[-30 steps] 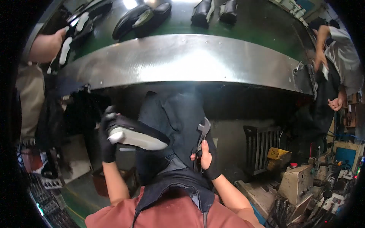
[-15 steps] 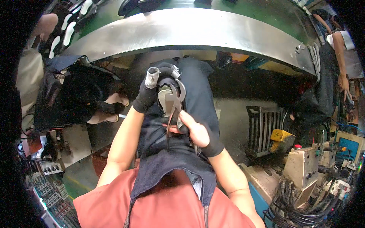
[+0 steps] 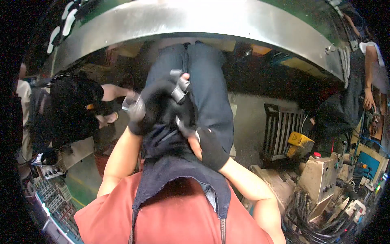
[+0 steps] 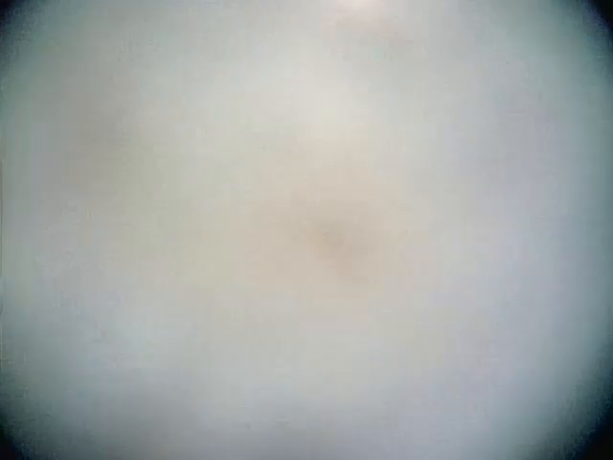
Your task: Manually trim and refine shoe components using a sharp tool on an assembly line.
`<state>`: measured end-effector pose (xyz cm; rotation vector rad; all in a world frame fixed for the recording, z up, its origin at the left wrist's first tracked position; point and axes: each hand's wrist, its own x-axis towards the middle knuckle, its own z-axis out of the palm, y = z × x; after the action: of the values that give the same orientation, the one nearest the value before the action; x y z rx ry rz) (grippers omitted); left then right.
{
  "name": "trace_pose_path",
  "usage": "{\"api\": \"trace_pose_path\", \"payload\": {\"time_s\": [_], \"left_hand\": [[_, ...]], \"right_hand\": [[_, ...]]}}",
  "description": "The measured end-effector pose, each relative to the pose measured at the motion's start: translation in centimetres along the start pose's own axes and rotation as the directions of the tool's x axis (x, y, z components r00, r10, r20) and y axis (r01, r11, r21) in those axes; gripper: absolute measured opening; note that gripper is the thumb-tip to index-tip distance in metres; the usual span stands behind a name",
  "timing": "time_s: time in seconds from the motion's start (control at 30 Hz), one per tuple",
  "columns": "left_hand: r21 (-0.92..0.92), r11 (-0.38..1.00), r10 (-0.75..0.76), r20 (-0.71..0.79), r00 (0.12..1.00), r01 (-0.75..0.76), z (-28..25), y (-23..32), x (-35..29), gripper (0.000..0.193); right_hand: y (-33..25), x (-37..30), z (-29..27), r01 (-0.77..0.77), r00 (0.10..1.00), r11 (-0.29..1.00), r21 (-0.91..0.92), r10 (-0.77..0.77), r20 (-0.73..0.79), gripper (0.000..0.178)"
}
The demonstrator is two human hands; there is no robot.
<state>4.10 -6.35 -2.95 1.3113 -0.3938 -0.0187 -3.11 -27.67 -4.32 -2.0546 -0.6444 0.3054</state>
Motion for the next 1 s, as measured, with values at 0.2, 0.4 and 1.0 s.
{"api": "trace_pose_path", "payload": {"time_s": [0.2, 0.4, 1.0], "left_hand": [[-0.228, 0.961, -0.236, -0.392, 0.889, 0.155, 4.6, 2.7, -7.1, 0.060], [-0.176, 0.960, -0.276, -0.463, 0.842, 0.218, 4.6, 2.0, -7.0, 0.065], [0.271, 0.949, -0.094, -0.251, 0.963, 0.163, 2.7, 2.0, -3.9, 0.078]], "right_hand": [[2.9, -4.5, -1.2, 0.266, 0.913, 0.963, -0.034, -0.241, 0.328, 0.037], [4.5, -3.4, -1.5, 0.346, 0.877, 0.938, 0.015, -0.329, 0.351, 0.040], [8.0, 0.5, -2.3, 0.211, 0.869, 0.971, 0.108, -0.237, 0.435, 0.045]]}}
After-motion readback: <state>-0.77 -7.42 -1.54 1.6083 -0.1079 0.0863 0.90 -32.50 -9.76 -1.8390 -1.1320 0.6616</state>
